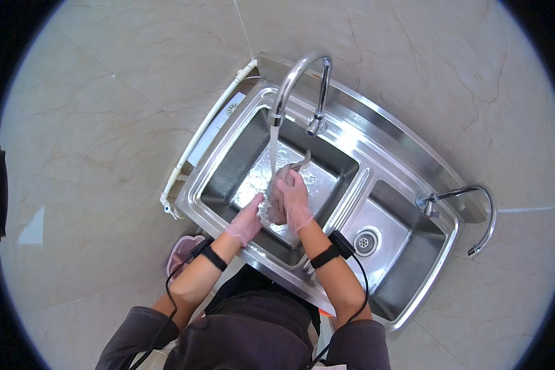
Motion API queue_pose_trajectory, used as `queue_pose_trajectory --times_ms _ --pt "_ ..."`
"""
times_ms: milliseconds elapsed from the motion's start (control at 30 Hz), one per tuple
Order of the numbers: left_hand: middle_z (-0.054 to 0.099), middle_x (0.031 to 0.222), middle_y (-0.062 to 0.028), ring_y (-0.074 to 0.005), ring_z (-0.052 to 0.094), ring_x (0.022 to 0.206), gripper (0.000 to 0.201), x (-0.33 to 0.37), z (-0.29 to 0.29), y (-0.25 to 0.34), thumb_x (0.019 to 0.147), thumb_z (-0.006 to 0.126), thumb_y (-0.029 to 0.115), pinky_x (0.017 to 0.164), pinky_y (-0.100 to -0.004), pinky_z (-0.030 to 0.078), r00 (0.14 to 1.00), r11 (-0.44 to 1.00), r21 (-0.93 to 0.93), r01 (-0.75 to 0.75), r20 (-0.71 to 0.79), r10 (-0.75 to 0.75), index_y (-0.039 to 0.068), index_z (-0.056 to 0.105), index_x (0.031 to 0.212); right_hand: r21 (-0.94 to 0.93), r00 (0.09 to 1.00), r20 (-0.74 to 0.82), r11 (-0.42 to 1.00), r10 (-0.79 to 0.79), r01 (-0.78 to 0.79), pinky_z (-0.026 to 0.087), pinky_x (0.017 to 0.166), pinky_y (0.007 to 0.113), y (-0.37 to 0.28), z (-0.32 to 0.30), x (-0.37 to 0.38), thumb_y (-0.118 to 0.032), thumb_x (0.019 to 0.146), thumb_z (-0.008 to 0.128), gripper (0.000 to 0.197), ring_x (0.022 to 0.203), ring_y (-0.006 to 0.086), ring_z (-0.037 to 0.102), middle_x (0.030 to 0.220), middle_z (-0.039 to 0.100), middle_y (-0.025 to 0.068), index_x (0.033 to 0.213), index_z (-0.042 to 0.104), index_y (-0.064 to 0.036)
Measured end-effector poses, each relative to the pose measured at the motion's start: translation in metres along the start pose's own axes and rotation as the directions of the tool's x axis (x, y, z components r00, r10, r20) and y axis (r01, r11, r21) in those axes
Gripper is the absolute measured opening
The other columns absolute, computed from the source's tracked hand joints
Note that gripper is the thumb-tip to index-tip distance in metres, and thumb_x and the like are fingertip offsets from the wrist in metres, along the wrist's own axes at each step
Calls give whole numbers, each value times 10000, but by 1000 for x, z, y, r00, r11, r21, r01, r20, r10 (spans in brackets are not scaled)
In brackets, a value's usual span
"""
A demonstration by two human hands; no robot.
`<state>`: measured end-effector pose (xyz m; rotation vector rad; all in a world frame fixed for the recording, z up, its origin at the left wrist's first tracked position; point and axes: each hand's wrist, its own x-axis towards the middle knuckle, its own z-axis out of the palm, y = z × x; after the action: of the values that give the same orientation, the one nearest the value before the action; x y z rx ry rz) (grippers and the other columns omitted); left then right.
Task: Cleaning a bathroom door using a damp rag.
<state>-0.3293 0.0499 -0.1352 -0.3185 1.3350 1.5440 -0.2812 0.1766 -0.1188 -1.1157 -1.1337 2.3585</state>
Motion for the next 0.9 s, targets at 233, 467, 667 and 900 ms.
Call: queue_pose_trajectory --times_ms 233,467,667,900 --pt "551 1098 -94 -212 552 994 485 45 24 14 949 291 453 843 -352 465 903 938 -314 147 430 3 74 442 1211 -801 952 123 539 -280 262 441 807 387 5 12 -46 -262 843 556 292 927 315 582 1008 599 159 1079 538 -92" --pt "566 914 -60 -182 565 867 236 64 25 -4 943 407 262 772 -325 482 914 927 -376 3 376 150 66 497 1039 -962 950 100 215 -296 168 440 703 453 -2 -16 15 -388 889 407 325 810 373 579 897 605 149 923 542 -94" --pt "554 973 -55 -148 551 842 242 29 41 4 933 417 171 747 -297 467 980 950 -313 4 190 58 47 469 1133 -893 919 90 378 -385 246 441 661 429 10 -10 -7 -396 878 452 325 743 372 576 783 608 164 868 567 -92" --pt "534 1085 -38 -121 527 925 329 40 28 12 884 423 39 805 -250 435 938 939 -237 -247 183 293 76 428 1211 -666 931 10 692 -364 278 437 617 276 3 -45 17 -312 858 553 301 651 142 541 699 583 54 871 574 -12"
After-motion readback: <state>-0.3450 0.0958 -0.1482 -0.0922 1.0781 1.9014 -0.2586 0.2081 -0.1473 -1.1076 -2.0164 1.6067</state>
